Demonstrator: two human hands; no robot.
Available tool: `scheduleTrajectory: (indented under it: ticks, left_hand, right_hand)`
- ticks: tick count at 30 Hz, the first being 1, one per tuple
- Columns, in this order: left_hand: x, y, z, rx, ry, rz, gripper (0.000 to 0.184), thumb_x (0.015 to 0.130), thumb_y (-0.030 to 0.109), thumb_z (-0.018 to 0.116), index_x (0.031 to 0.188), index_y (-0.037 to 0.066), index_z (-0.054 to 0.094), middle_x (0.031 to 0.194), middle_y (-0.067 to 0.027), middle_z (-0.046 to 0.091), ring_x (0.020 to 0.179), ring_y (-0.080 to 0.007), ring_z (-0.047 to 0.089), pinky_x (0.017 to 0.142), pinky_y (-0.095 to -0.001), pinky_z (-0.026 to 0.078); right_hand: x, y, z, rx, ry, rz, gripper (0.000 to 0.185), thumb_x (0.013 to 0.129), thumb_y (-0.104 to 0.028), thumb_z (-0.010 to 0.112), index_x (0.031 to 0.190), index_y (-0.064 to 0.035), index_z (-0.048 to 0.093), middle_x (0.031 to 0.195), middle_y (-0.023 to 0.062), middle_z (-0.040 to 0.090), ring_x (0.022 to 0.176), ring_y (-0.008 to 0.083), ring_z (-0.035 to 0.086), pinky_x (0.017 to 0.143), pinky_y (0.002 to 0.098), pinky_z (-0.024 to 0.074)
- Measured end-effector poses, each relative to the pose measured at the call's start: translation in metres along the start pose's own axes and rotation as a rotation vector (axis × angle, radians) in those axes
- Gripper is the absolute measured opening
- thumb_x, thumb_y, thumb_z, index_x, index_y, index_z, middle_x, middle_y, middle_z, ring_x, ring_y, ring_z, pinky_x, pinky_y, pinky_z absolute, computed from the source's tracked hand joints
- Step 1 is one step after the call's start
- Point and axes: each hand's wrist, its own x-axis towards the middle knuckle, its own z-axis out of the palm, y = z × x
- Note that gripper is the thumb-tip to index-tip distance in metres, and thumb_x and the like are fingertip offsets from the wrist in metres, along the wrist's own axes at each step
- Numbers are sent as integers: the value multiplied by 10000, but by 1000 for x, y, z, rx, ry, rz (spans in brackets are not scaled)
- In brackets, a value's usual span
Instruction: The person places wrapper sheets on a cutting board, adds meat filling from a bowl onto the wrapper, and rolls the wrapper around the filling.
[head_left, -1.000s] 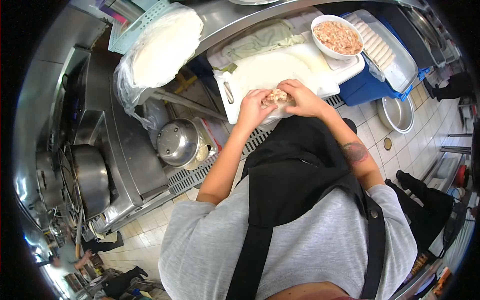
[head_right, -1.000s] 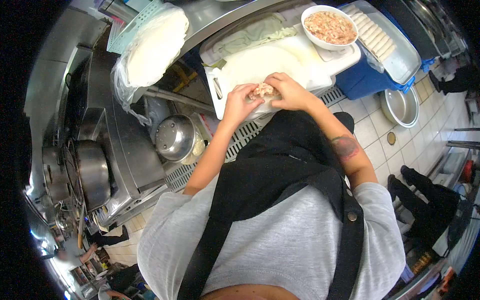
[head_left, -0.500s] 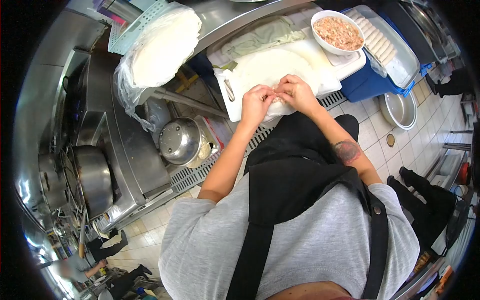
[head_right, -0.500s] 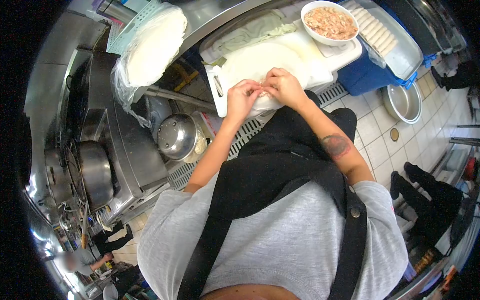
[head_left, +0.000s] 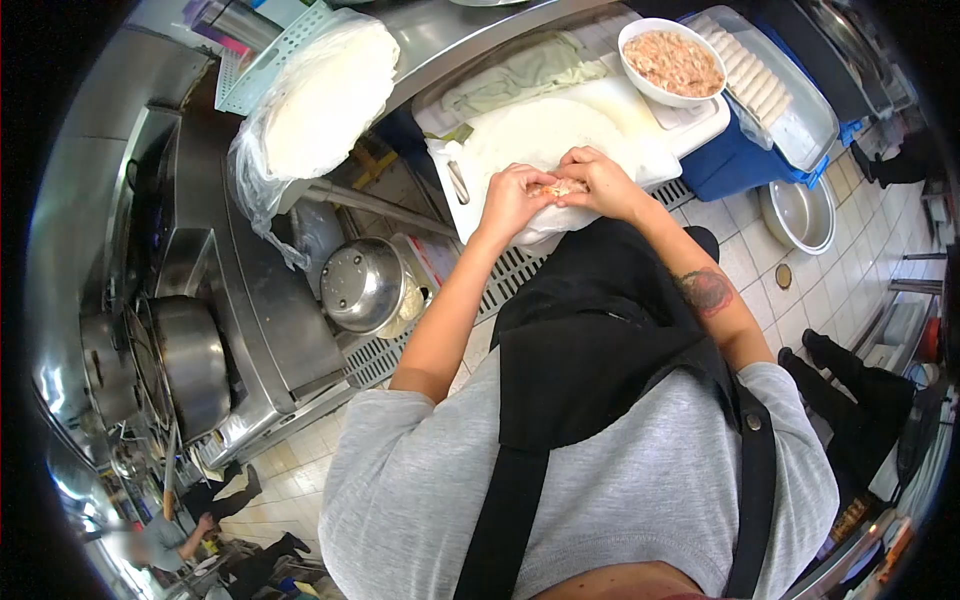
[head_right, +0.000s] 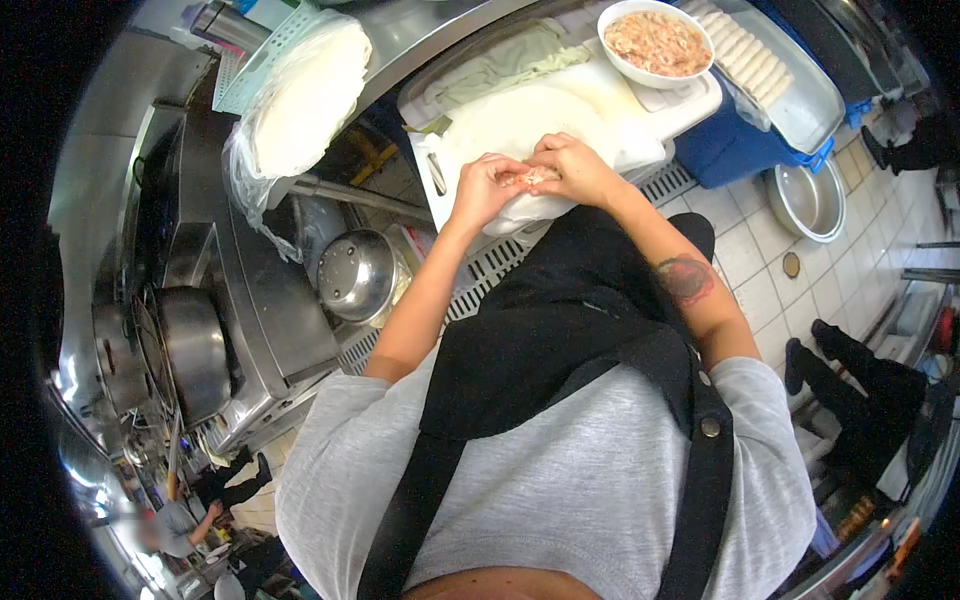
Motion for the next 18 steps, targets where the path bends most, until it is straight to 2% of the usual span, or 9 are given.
scheduleTrajectory:
  ticks: [2,5,8,11,12,15,18]
  left_hand:
    - [-1,1,1,-37,-32,-49,292,679,66,854,960,41,778,903,-100,736,798,-201,687,759,-312,544]
    - [-6,5,-3,-46,-29,-122,323,662,60,844,976,40,774,918,-105,744,838,-234,700,772,-329,559]
    - [-17,6,-9,-174,41,-41,357,683,39,833,1034,41,765,1007,-110,748,905,-226,713,817,-323,559]
    - [-20,10,-19,-131,62,46,390,692,28,830,1074,41,755,1077,-113,741,961,-228,715,848,-325,556]
    - [-20,-1,-16,-106,41,117,339,706,16,818,1040,35,760,1037,-106,748,931,-220,712,833,-323,560]
    - [-22,0,-13,-30,22,2,286,721,12,805,1003,36,766,1000,-98,752,899,-208,707,820,-317,566]
    - [-27,-4,-10,-18,71,35,248,731,5,797,975,41,771,969,-93,752,865,-199,701,804,-306,568]
  right_hand:
    - [-1,5,3,-11,7,-25,338,690,-250,837,963,-68,754,967,73,674,967,298,620,892,406,485]
    - [-2,9,6,6,30,-35,305,699,-244,828,939,-70,754,951,73,676,936,303,625,867,408,494]
    - [-5,7,2,47,45,-52,320,705,-270,826,951,-78,755,969,71,677,930,305,626,870,419,491]
    - [-3,-6,-3,-20,69,-83,285,721,-302,816,938,-123,769,950,41,672,927,280,625,835,435,480]
    - [-3,-8,0,-53,55,-52,288,718,-323,818,940,-146,773,944,29,668,934,268,623,833,434,470]
    - [-1,-9,9,-155,39,32,314,697,-383,825,952,-206,782,927,-5,657,955,232,614,833,429,437]
    - [-3,-13,20,-197,40,98,358,671,-429,832,971,-240,784,923,-21,651,978,209,604,854,419,408]
